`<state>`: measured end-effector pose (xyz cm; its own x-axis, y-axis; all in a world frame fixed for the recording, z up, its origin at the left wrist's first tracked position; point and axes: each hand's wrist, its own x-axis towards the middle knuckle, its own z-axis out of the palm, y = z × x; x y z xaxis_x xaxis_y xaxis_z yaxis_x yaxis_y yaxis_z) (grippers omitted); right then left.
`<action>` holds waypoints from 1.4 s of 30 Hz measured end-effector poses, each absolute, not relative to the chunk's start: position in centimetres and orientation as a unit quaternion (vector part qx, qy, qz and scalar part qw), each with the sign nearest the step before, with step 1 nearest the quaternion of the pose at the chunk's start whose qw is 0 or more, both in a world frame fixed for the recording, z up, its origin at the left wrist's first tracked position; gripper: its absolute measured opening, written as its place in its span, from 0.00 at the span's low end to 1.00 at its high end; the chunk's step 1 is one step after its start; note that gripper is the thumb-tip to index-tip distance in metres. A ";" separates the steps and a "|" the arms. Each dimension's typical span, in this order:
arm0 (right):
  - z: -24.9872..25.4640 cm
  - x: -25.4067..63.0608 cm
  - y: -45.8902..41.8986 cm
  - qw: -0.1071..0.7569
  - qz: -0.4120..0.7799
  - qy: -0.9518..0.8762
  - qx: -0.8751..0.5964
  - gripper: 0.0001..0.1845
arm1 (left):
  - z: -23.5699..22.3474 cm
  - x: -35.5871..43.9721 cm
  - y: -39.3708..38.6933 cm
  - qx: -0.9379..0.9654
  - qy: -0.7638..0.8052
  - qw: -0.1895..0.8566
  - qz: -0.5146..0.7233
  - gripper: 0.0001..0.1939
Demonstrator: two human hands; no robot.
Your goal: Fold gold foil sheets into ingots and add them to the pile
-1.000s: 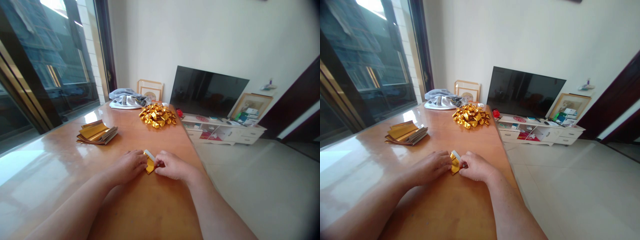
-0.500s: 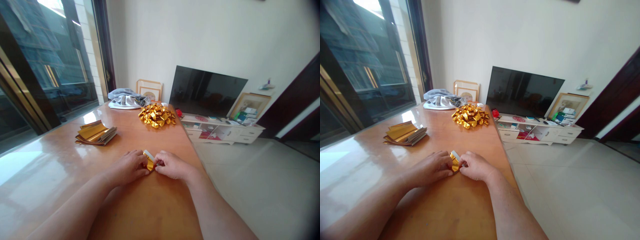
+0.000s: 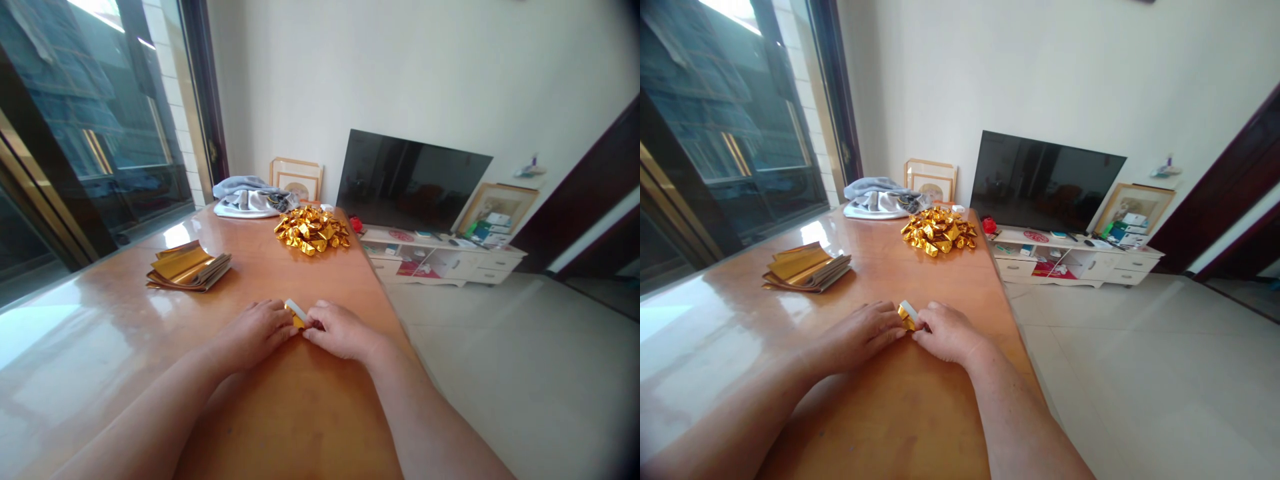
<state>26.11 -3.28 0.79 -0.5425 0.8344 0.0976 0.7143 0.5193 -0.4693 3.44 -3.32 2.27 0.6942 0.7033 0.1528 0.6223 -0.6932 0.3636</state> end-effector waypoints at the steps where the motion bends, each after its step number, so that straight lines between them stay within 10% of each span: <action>1: 0.8 26.1 -3.3 0.160 0.189 -0.857 -0.452 0.04 | 2.3 3.4 -3.4 0.909 0.366 0.142 0.137 0.11; 42: 0.7 25.8 -3.2 0.147 0.285 -0.769 -0.552 0.07 | 0.2 4.7 -2.0 0.867 0.462 0.105 0.156 0.04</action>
